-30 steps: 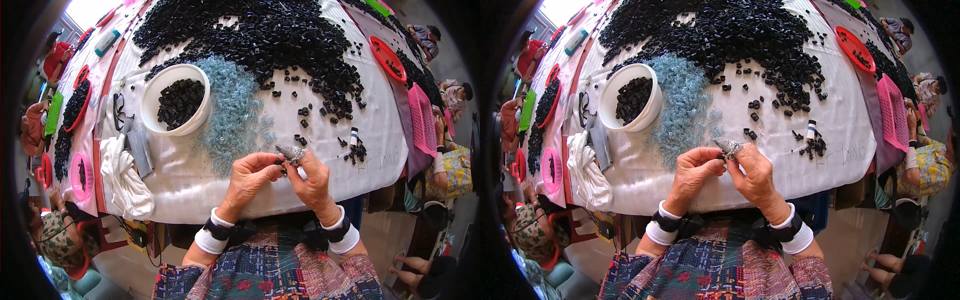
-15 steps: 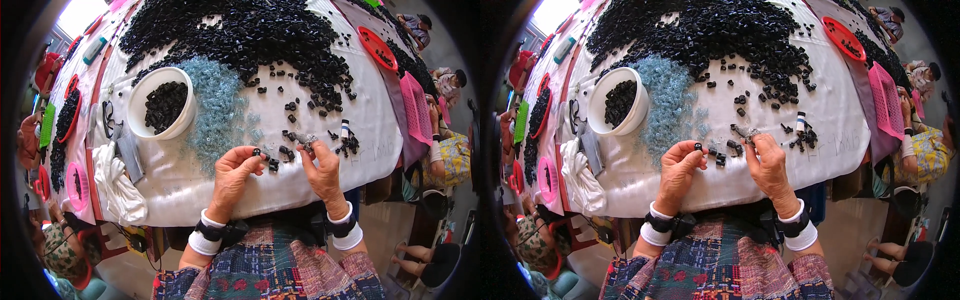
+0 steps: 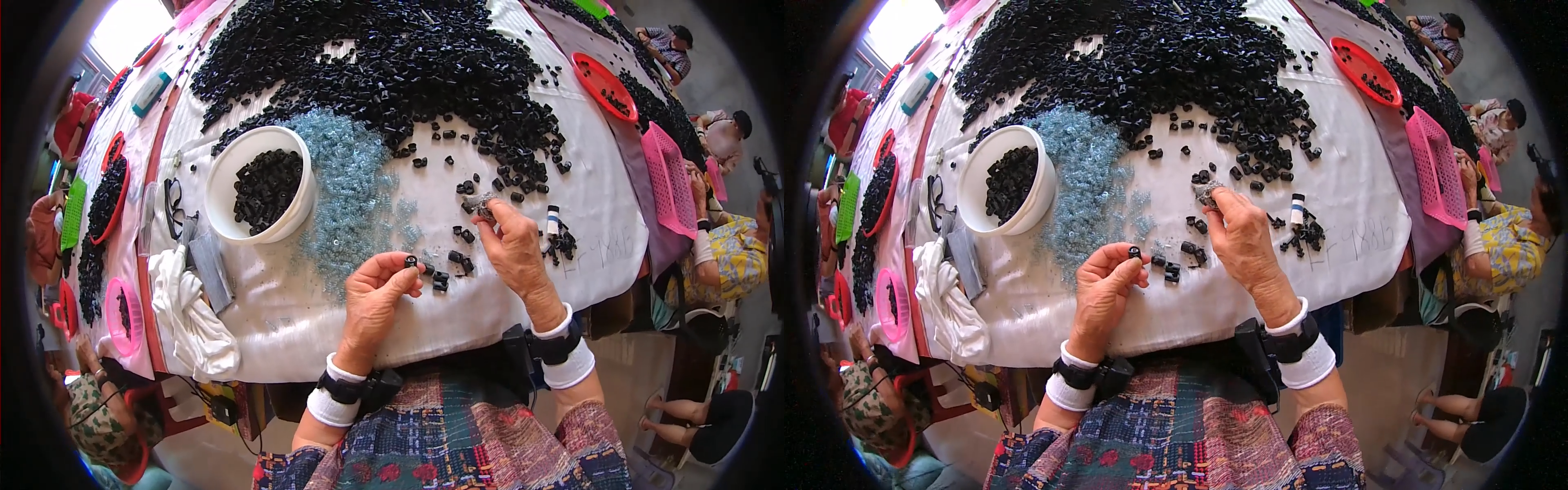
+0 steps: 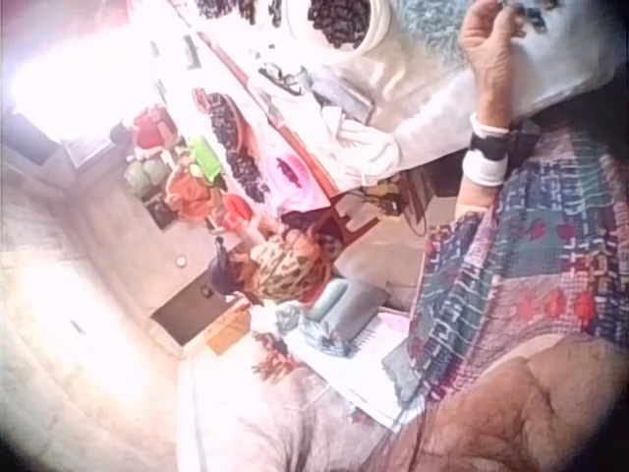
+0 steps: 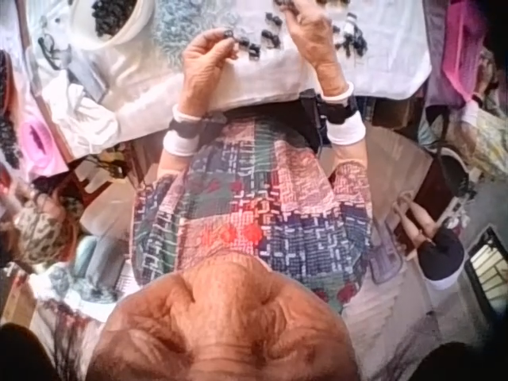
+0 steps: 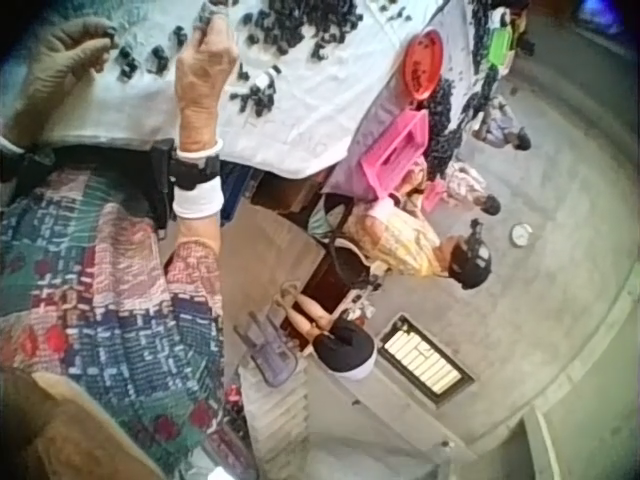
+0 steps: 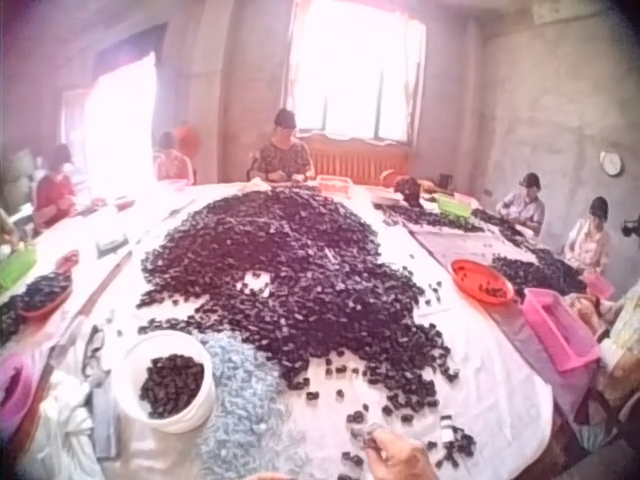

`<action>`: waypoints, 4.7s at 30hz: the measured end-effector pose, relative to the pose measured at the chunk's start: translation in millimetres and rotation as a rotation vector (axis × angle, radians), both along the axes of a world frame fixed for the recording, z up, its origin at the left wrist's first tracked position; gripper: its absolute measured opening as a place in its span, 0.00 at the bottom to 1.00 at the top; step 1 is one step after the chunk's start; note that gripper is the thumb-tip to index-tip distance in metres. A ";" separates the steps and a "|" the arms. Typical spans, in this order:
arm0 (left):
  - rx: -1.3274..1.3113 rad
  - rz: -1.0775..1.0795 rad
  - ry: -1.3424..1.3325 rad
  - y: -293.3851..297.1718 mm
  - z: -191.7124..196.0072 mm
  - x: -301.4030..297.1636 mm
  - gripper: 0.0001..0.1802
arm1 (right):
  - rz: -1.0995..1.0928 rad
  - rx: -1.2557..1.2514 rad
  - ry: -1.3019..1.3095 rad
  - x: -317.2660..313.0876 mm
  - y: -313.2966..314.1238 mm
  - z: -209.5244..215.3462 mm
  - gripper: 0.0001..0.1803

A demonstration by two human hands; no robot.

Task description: Assembling small black plastic components by hand at a workbench.

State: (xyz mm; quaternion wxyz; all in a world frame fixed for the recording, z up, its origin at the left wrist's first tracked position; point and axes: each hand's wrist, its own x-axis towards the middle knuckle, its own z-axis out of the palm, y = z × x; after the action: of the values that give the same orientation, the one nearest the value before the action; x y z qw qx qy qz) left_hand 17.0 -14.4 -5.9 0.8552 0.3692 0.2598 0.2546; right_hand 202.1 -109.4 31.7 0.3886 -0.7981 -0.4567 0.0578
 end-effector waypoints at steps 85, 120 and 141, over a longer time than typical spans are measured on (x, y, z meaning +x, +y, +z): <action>0.123 -0.239 0.270 1.5 20.4 7.2 0.10 | 0.080 0.117 0.135 -63.5 1.8 -1.3 0.06; -0.069 -0.153 0.178 3.5 21.7 8.5 0.07 | 0.245 0.177 -0.214 -62.4 3.1 -10.1 0.14; -0.039 -0.326 0.163 10.4 17.8 2.1 0.07 | 0.260 0.271 -0.202 -60.1 1.6 -9.6 0.14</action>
State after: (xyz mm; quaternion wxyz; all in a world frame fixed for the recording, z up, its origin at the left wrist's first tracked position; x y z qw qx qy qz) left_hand 19.1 -4.0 11.9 0.8682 0.4091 0.2700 0.0768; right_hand 142.0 -107.8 22.0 0.4341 -0.6746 -0.5960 -0.0350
